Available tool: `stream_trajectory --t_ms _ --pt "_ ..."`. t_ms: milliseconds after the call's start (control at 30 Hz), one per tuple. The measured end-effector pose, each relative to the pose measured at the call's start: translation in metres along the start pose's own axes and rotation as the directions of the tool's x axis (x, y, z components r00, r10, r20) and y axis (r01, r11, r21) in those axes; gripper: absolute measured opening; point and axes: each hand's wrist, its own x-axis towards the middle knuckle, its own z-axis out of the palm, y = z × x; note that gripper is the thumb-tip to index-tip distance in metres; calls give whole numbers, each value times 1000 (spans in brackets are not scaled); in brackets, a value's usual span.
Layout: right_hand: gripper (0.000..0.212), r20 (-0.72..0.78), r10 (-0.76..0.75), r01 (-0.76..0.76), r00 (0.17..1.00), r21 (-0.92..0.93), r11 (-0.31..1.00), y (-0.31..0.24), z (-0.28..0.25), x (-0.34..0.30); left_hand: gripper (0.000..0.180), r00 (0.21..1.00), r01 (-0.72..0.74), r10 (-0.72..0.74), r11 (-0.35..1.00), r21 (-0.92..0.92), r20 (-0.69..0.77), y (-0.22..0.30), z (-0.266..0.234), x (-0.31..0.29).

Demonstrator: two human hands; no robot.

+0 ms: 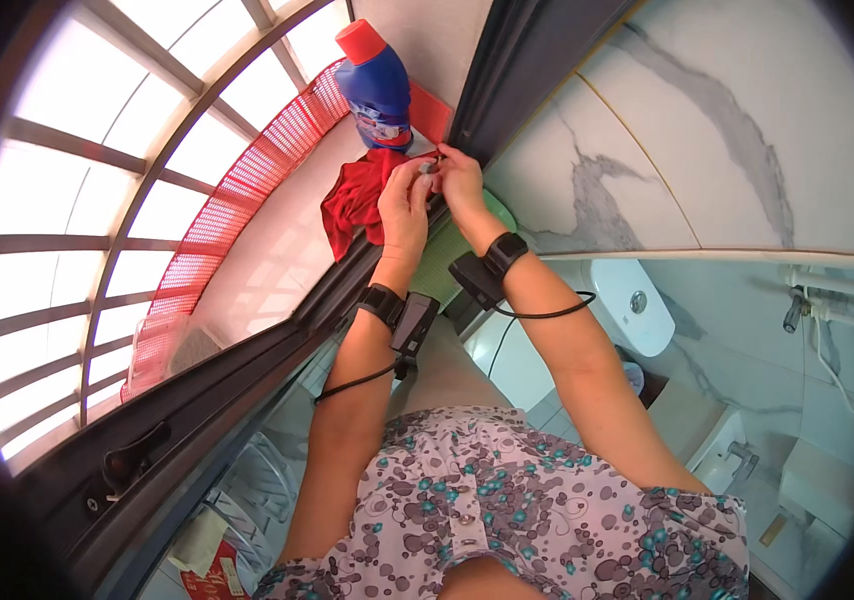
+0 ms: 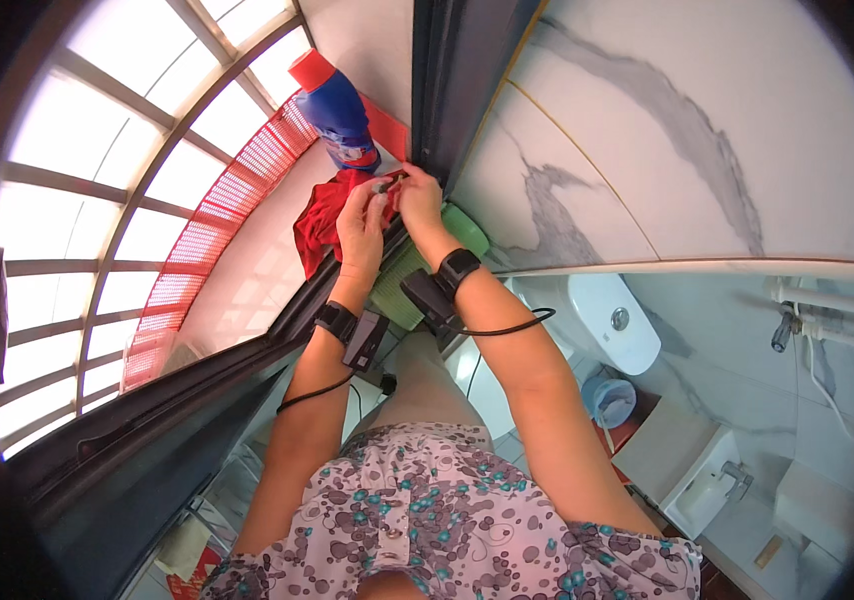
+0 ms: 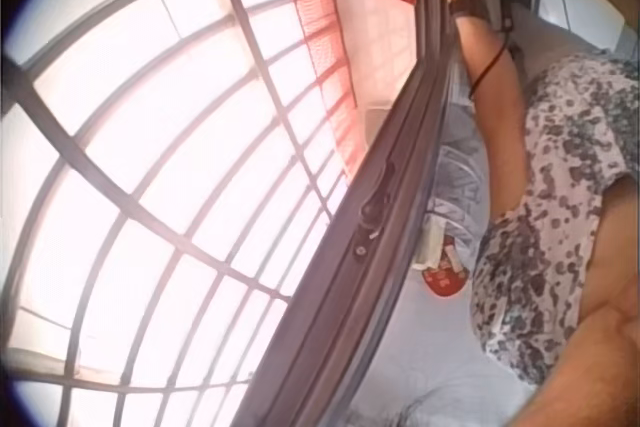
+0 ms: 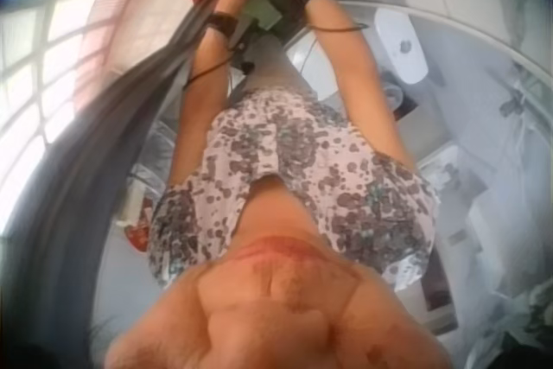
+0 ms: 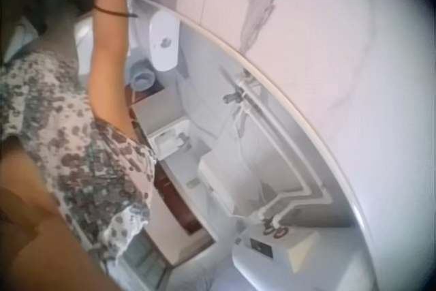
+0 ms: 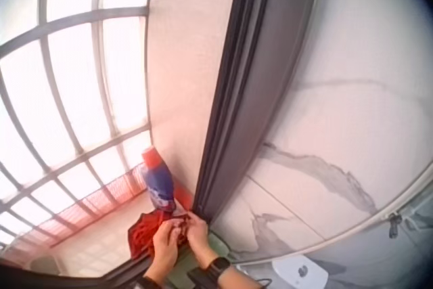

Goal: Marking and cleaning a window frame for maintenance or repair.

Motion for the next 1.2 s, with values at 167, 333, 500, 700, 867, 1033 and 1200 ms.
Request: stream_trajectory --t_ms 167,333,500,700,867,1033,1200 --pt "27 361 -687 578 631 -809 106 -15 12 -14 21 969 -232 238 969 87 -67 -1 0 4" --pt "21 337 -457 389 823 -921 21 -31 24 -12 21 967 -62 115 972 228 -229 10 1 8" --pt "23 429 -522 453 737 -887 -90 -30 37 -17 22 943 -194 303 839 508 -141 8 -12 16" --pt "20 458 -478 474 750 -876 -96 -15 47 -34 23 912 -225 388 745 628 -135 17 -17 -4" --pt "18 483 -490 512 726 -855 -85 2 53 -50 17 923 -177 352 747 641 -155 27 -27 -35" --pt "25 497 -458 512 737 -853 -101 5 42 -44 13 928 -215 336 833 509 -159 16 -22 -37" --pt "30 472 -419 441 775 -880 -177 -25 31 -21 12 973 -115 171 942 316 -156 8 -13 -11"
